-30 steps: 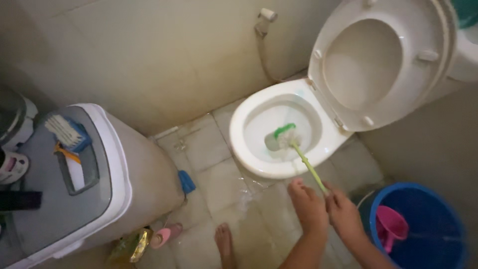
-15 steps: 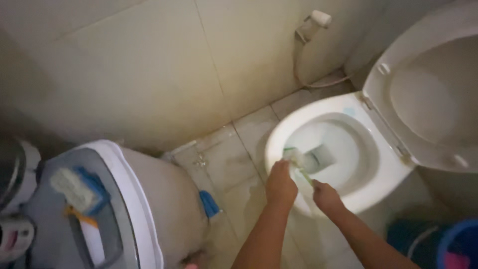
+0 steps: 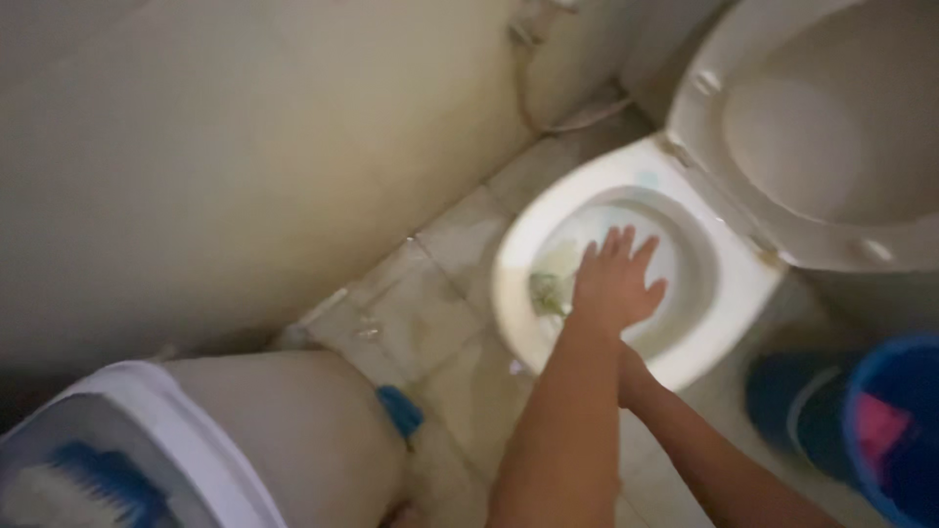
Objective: The person pours water into the toilet bowl using a pink scoop, then applies blue cleaning liquid from a bottle. They scrub the inside of the bowl with a green toilet brush, rinsing the brush in the water periodically.
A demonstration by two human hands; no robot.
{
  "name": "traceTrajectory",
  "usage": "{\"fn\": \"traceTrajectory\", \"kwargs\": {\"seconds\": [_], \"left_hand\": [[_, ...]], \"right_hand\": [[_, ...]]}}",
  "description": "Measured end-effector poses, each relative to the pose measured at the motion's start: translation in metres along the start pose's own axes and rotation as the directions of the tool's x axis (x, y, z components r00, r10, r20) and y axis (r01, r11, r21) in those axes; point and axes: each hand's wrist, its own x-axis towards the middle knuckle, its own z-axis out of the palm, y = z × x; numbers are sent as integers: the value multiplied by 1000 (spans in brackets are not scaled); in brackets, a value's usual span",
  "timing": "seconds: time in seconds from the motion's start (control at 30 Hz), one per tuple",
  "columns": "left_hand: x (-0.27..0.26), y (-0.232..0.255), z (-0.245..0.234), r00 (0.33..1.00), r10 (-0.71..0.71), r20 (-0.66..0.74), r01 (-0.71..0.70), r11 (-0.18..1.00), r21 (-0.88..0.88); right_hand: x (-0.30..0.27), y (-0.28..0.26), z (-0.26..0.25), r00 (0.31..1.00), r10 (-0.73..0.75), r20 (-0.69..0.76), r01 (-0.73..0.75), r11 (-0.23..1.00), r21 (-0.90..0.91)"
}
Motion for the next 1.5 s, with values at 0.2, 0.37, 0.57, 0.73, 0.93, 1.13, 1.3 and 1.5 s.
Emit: {"fn": "traceTrajectory", "kwargs": {"seconds": [0.2,0.37,0.57,0.73,0.93,1.13,1.3,1.5], "left_hand": [[12,28,1,975,-219,26,219,948,-230],[5,20,-4,905,-418,80,420,846,-328],[-12,10,11,911,-396,117,404,791,-461],[-25,16,-6,897,-411,164,437,768,-469],[-38,16,-8,876,-452,171,476,748,-462],[-42,-2,-2,845,-499,190,528,725,-443],[-28,-21,5,828,-529,184,551,709,-441],[-34,-54,7,832,-554,32,527,773,-354]], "right_hand": [[-11,65,-62,999,41,24,-32,961,-273],[13,-1,-9,987,-113,116,122,990,-74],[-26,58,-103,978,206,-17,-194,891,-411],[10,47,-79,914,-88,396,391,446,-805],[48,87,-57,869,-337,363,495,577,-650],[31,83,-13,917,-373,140,387,754,-531],[-35,-5,-60,985,128,115,-109,982,-156],[-16,42,-118,998,38,-58,-63,851,-522]]}}
